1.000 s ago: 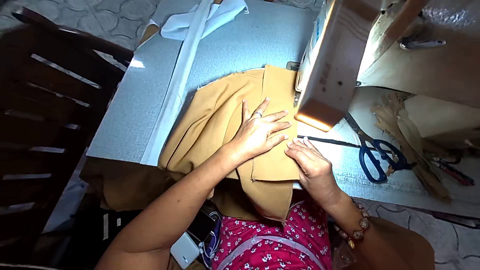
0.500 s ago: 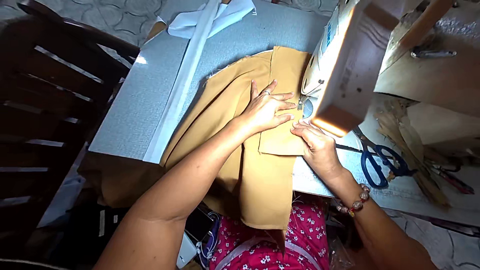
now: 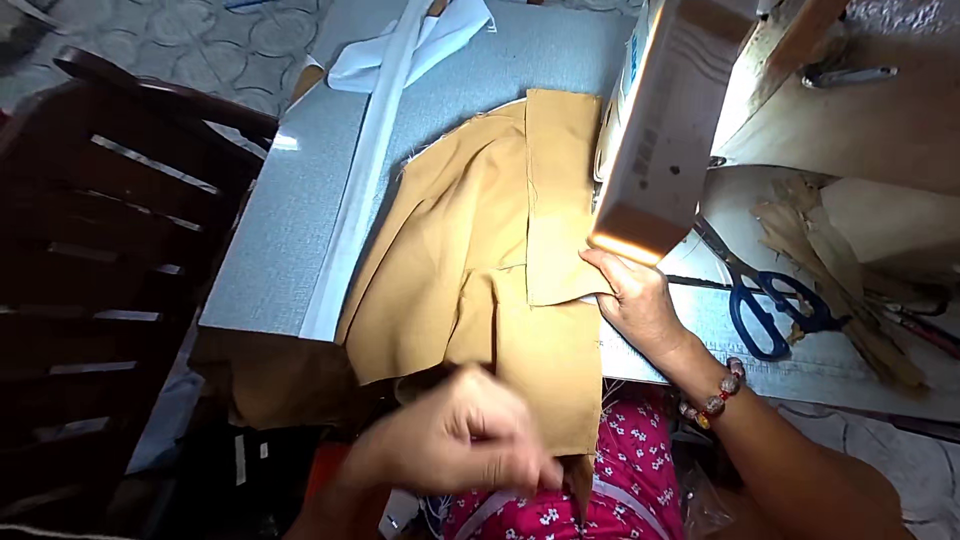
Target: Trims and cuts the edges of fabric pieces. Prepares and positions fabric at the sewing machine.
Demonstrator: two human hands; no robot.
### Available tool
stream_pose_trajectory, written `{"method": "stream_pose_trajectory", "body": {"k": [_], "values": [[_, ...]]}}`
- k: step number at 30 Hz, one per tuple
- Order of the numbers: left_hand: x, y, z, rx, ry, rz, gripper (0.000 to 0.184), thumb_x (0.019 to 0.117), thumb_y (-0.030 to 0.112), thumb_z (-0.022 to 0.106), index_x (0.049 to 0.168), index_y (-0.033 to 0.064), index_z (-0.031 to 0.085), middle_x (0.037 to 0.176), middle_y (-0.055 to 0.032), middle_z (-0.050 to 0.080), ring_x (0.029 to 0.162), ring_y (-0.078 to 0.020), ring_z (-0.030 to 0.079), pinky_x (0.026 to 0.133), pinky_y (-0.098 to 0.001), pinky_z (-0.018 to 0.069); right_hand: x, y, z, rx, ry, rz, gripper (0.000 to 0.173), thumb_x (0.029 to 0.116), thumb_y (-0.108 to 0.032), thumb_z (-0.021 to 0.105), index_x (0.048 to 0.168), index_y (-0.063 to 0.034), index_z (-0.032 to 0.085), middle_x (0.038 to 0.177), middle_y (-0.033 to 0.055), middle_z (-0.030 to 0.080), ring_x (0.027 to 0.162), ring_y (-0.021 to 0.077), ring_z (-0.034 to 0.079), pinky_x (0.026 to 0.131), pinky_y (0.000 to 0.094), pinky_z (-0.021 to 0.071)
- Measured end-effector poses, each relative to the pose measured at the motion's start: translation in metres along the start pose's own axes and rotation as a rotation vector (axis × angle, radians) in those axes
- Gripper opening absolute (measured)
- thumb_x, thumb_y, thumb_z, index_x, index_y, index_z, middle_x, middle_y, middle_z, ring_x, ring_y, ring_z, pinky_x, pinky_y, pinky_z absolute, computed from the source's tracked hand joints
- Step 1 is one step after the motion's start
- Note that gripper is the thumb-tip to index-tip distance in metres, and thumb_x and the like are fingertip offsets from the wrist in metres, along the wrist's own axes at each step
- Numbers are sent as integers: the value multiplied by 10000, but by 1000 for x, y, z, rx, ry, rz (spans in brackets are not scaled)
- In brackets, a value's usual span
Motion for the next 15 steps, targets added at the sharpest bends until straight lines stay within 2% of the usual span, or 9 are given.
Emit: {"method": "stream_pose_trajectory", "body": {"k": [2,3,5,7,8,10,12,13,15], "values": [[-35,-49,50,-287,-228,-296,543,1085,390,436,1098,-62,735,887,-80,773,730,-60,722,703,-234,600,1,-1,-1,-8,5,-6,340,804,38,664,1132,19,750,1205,196,729,1205,385,671,1091,537,472],[-47,-77,65,-366,-223,-451,591,1063,449,442,1163,-69,707,914,-87,774,694,-92,720,657,-263,599,2,0,-1,-8,8,-4,343,802,46,657,1131,19,751,1207,195,729,1208,384,669,1092,534,471],[-58,-121,83,-601,-61,-546,659,952,702,496,1100,93,698,971,6,775,685,-61,715,600,-229,587,1,0,0,-7,9,-5,343,804,52,646,1131,21,748,1208,195,729,1209,385,670,1090,540,473],[-49,-138,95,-992,78,-393,687,848,782,556,1137,189,750,1216,-36,746,958,-139,756,783,-278,614,0,0,1,-2,5,-6,338,812,47,647,1135,20,745,1206,195,729,1206,385,671,1083,548,476],[-42,-142,96,-1153,157,-319,730,811,772,608,1208,173,740,1285,-84,718,1108,-217,727,896,-345,600,0,0,1,-3,5,-9,337,814,37,650,1137,18,745,1204,194,730,1203,386,672,1082,549,478],[-39,-150,92,-1356,391,-303,744,828,658,703,1324,107,648,1336,-143,676,1230,-328,662,964,-486,577,-1,-2,0,-8,3,-16,337,812,9,653,1135,16,749,1203,198,729,1195,392,674,1074,548,483],[-50,-146,81,-1255,568,-439,457,1000,435,595,1303,94,588,1257,-125,705,1141,-311,702,900,-497,604,-1,-3,-1,-10,8,-22,326,807,6,651,1115,16,756,1201,203,726,1191,399,673,1071,551,486],[-60,-135,68,-1107,615,-504,325,1013,349,580,1233,114,634,1163,-97,746,1031,-272,744,835,-463,633,0,-2,-1,-11,11,-26,314,809,6,651,1104,14,758,1201,202,726,1196,400,670,1074,551,483],[-84,-97,17,-822,752,-498,202,994,356,610,1051,210,739,949,-23,784,801,-147,761,687,-340,645,1,-2,0,-18,20,-37,286,820,2,646,1083,11,758,1201,200,726,1202,399,667,1085,546,478]]}}
Point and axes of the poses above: each hand's wrist, its own x-axis towards the middle knuckle, its own z-axis out of the palm, y = z × x, the point moved 10 cm from there along x, towards the middle knuckle
